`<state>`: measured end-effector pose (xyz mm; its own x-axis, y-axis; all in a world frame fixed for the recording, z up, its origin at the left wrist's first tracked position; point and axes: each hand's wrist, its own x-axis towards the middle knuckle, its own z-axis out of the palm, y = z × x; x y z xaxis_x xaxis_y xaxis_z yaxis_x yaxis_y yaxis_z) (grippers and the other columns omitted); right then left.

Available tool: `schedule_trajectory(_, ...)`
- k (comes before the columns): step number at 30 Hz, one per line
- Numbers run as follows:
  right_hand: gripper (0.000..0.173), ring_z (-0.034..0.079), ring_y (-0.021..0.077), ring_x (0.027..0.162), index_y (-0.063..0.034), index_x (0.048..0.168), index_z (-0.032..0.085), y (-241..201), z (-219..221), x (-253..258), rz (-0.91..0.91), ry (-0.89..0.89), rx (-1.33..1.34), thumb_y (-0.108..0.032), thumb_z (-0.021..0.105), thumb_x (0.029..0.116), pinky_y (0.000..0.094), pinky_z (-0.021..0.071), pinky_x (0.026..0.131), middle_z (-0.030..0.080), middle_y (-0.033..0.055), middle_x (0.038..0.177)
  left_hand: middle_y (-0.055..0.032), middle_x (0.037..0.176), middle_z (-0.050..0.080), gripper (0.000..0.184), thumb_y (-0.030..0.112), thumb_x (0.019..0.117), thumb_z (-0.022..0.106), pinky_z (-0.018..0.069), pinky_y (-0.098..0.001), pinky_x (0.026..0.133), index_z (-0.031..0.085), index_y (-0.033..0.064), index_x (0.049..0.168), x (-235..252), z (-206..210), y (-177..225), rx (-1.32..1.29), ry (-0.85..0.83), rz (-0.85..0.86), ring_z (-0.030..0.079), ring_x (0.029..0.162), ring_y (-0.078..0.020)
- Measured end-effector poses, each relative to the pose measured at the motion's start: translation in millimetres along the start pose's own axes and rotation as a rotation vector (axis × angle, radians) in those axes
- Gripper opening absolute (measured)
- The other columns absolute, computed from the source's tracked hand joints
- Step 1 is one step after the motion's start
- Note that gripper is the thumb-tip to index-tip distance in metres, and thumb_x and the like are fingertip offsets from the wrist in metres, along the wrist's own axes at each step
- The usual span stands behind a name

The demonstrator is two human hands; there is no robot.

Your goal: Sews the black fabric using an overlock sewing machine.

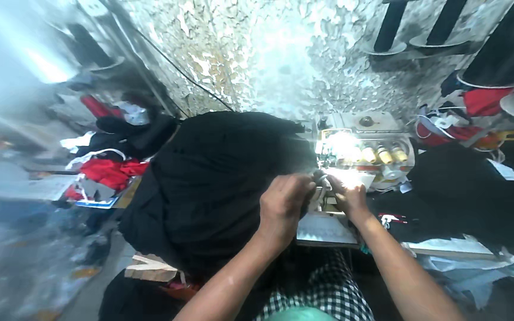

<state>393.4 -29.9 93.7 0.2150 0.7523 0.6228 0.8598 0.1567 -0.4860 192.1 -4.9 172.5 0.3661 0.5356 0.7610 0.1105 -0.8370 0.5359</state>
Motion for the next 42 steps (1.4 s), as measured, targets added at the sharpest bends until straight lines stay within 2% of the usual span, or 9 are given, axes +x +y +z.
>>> schedule_trajectory(5,0.019,0.073,0.0362,0.095,0.0001,0.102,0.077,19.4,-3.5,-6.0,-0.127,-0.052,0.059,-0.01,0.063,0.0945,0.0562,0.0572,0.08,0.075,0.0184,0.104,-0.0023,0.084,0.069,0.013,0.011,0.1015,0.061,0.0541,-0.0184,0.072,0.07,0.0018,0.104,-11.3,-7.8,21.0,-0.109,-0.225,-0.188,0.063,0.073,-0.0023)
schedule_trajectory(10,0.023,0.073,0.03,0.107,-0.006,0.108,0.079,34.0,8.6,-31.9,-0.114,0.007,0.102,-0.008,0.058,0.0996,0.048,0.0587,0.09,0.075,0.0123,0.117,-0.0086,0.084,0.073,0.02,0.015,0.1032,0.057,0.0574,-0.0344,0.076,0.073,0.0029,0.102,-38.2,-1.1,32.5,-0.014,-0.503,-0.116,0.071,0.078,-0.0191)
schedule_trajectory(15,0.022,0.071,0.0314,0.113,-0.0056,0.109,0.079,28.7,35.7,-51.2,0.017,0.157,0.197,-0.006,0.059,0.0978,0.045,0.0581,0.093,0.072,0.0182,0.123,-0.0029,0.079,0.073,0.018,0.017,0.1018,0.058,0.055,-0.0352,0.079,0.071,0.0087,0.092,-78.4,23.4,22.9,0.219,-0.646,0.098,0.073,0.083,-0.0191)
schedule_trajectory(19,0.035,0.067,0.0343,0.115,0.0082,0.13,0.064,-2.7,38.4,-66.5,0.39,0.122,0.246,-0.002,0.055,0.0977,0.0416,0.0544,0.097,0.062,0.0285,0.133,0.0003,0.081,0.075,0.017,0.017,0.1006,0.059,0.0524,-0.0342,0.085,0.073,0.0109,0.091,-90.1,33.9,13.0,0.282,-0.605,0.121,0.073,0.086,-0.016)
schedule_trajectory(22,0.045,0.057,0.0438,0.126,0.0209,0.136,0.049,-42.8,24.4,-106.0,0.622,-0.172,0.274,0.0,0.052,0.0958,0.0462,0.0425,0.11,0.056,0.0384,0.134,0.0017,0.086,0.076,0.016,0.015,0.0992,0.06,0.0507,-0.0357,0.092,0.074,0.012,0.091,-89.4,35.9,7.1,0.319,-0.567,0.148,0.073,0.093,-0.0147)
schedule_trajectory(25,0.031,0.068,0.0357,0.109,0.0147,0.114,0.068,-64.7,31.7,-131.3,0.414,-0.491,0.104,-0.007,0.059,0.0941,0.0462,0.0507,0.099,0.07,0.0276,0.112,0.0022,0.089,0.077,0.016,0.008,0.097,0.06,0.0487,-0.0366,0.097,0.073,0.0134,0.09,-85.1,38.6,-1.4,0.358,-0.554,0.195,0.073,0.097,-0.014)
schedule_trajectory(27,0.031,0.067,0.0405,0.112,0.0101,0.116,0.07,-75.9,37.5,-128.4,0.258,-0.652,-0.015,-0.011,0.058,0.096,0.0528,0.0507,0.098,0.07,0.0281,0.116,0.0011,0.091,0.077,0.017,0.007,0.097,0.059,0.0482,-0.0371,0.097,0.072,0.0134,0.089,-81.8,40.5,-7.2,0.396,-0.553,0.244,0.073,0.096,-0.0144)
schedule_trajectory(33,0.042,0.05,0.0442,0.135,0.0095,0.136,0.057,-109.0,28.3,-89.2,0.453,-1.072,0.006,-0.016,0.053,0.1035,0.0553,0.0374,0.113,0.057,0.0321,0.138,0.0021,0.095,0.078,0.017,0.009,0.0952,0.061,0.0478,-0.036,0.095,0.075,0.0159,0.088,-70.7,49.6,-23.9,0.473,-0.475,0.326,0.073,0.094,-0.0125)
schedule_trajectory(42,0.018,0.074,0.0388,0.076,0.0078,0.088,0.073,-101.6,51.6,-120.3,0.055,-0.353,0.077,-0.005,0.074,0.0751,0.0519,0.0604,0.068,0.073,0.0224,0.081,-0.0039,0.105,0.079,0.019,0.008,0.0985,0.057,0.0505,-0.0396,0.095,0.076,0.0123,0.094,-38.3,60.4,-38.0,0.502,-0.491,0.323,0.074,0.104,-0.0167)
